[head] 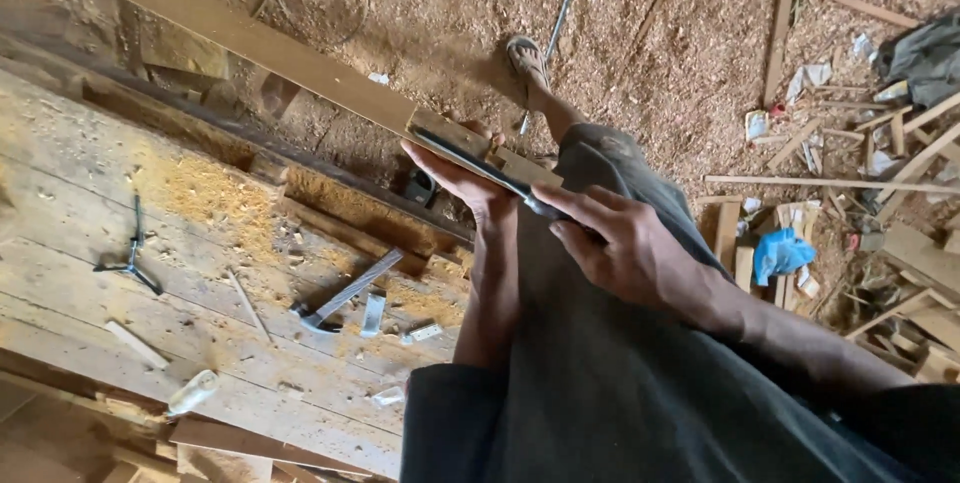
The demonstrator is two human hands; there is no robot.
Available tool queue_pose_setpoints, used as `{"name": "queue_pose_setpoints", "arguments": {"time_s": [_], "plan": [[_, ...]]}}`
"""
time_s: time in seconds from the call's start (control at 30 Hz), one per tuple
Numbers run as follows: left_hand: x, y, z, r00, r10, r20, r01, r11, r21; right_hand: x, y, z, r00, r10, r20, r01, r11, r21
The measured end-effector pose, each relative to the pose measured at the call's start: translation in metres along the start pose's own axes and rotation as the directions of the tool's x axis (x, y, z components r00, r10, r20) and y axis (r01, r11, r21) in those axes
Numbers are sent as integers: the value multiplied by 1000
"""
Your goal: The person uses a hand file to shape and smooth the edges of a wooden frame. They repeatedly reposition the frame and file different sections, including corners and long edges, while standing in a workshop.
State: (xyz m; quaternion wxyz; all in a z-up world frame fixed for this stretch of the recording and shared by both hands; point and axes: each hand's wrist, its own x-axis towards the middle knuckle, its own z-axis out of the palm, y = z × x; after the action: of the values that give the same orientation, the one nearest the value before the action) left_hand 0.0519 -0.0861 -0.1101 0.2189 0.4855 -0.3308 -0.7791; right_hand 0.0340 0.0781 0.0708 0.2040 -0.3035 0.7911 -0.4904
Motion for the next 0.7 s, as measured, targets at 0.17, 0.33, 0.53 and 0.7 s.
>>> {"name": "queue_pose_setpoints", "arguments": {"time_s": [0.17, 0.33, 0.53, 0.7], "plan": [[-2, -1, -2, 1000, 3, -15, -3, 1000, -14, -5, -10, -16, 999, 22, 28, -21, 998, -65], [3, -1, -3, 1000, -17, -4, 17, 1000, -3, 9, -9, 1, 1000, -19, -2, 19, 1000, -22], [-1, -4, -8, 1000, -20, -23, 19, 1000, -14, 13, 0, 14, 1000, -6, 0, 6, 1000, 13], [5, 0, -8, 1000, 7, -26, -8, 999, -46, 2, -16, -10, 998, 48, 45, -43, 992, -115]]}}
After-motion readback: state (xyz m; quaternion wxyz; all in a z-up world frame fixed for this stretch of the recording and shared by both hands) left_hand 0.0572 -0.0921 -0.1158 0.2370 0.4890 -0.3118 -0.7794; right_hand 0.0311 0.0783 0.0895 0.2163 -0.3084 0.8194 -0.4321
